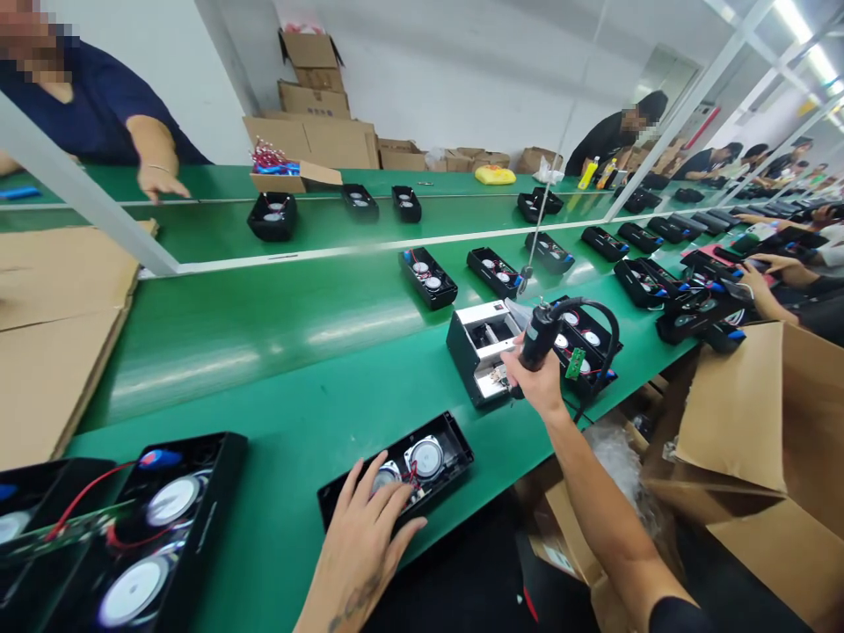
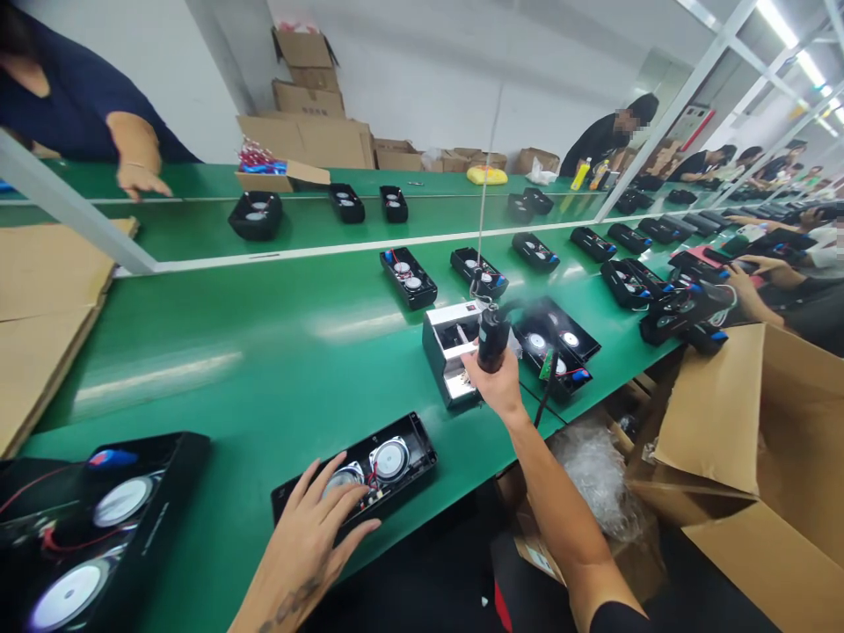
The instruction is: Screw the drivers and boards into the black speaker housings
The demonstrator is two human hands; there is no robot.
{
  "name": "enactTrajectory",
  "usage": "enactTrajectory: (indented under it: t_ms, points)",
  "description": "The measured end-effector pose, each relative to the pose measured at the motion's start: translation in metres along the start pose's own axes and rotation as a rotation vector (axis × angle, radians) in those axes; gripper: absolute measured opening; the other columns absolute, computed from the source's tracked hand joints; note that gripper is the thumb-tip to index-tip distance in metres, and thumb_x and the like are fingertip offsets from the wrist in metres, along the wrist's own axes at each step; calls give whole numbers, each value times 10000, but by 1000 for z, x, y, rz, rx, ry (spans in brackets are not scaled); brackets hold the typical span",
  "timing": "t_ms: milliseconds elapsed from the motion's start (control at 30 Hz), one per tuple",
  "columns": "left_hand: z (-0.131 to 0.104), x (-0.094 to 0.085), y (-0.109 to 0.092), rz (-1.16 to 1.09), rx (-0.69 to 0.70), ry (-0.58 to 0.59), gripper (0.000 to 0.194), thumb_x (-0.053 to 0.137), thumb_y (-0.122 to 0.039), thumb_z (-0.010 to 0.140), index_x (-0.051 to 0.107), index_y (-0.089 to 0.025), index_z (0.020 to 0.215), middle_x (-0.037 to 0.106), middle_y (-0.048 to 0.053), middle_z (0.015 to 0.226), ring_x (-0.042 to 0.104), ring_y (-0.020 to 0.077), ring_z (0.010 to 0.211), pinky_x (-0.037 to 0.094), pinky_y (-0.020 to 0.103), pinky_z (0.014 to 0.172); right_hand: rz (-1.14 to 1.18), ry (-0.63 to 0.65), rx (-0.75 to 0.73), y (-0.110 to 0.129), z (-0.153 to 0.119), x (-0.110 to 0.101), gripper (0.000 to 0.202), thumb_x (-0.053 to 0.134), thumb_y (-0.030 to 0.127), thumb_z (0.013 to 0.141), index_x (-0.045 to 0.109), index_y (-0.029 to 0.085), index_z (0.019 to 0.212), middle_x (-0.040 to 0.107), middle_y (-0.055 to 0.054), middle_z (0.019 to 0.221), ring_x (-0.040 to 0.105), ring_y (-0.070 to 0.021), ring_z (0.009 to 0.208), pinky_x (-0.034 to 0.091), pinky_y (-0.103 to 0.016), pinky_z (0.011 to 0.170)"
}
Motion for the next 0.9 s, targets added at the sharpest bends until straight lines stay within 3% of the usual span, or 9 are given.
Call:
enactTrajectory:
  t_ms: [133, 233, 367, 533, 900]
  points:
    - [6, 8, -9, 42, 11, 68, 292, 735, -442, 994, 754, -252, 1215, 836, 43, 1032, 701, 364, 1306, 445, 580, 1224, 282, 76, 74, 13, -40, 10, 384, 843, 375, 888, 567, 241, 1119, 514, 144, 545, 439, -92, 370, 382, -258, 419]
    - [9, 10, -13, 53, -22, 81, 187, 709, -342, 1013, 771, -279, 1178, 833, 11, 925, 732, 329, 1231, 423, 577, 1244, 445, 89, 45, 24, -75, 29, 368, 790, 376, 940, 546, 276, 1196, 464, 154, 564, 407, -85, 363, 373, -242, 399]
    - [12, 7, -16, -1, -37, 64, 160, 643, -272, 1051, 770, -287, 1147, 827, -27, 872, 757, 264, 1101, 394, 542, 1279, 498, 166, 8, 22, -106, 59, 336, 744, 390, 987, 511, 319, 1218, 474, 141, 608, 408, -82, 367, 370, -225, 380]
    - [14, 6, -16, -32, -36, 47, 162, 632, -264, 1061, 769, -273, 1147, 835, -38, 893, 750, 244, 1083, 368, 518, 1294, 486, 227, -5, 9, -117, 79, 332, 732, 380, 1006, 487, 314, 1220, 515, 133, 623, 421, -81, 360, 357, -222, 374]
    - [11, 9, -17, -38, -64, 46, 171, 613, -280, 1073, 769, -282, 1144, 831, -32, 894, 742, 255, 1099, 363, 528, 1270, 452, 288, -63, 8, -118, 83, 262, 691, 328, 1056, 507, 317, 1243, 537, 135, 634, 452, -71, 381, 401, -207, 414]
Point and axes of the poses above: each hand's wrist, its own z-axis towards the middle knuckle, its own x-axis out of the palm, y = z × x, the point moved 2 cm from there along z, towards the middle knuckle
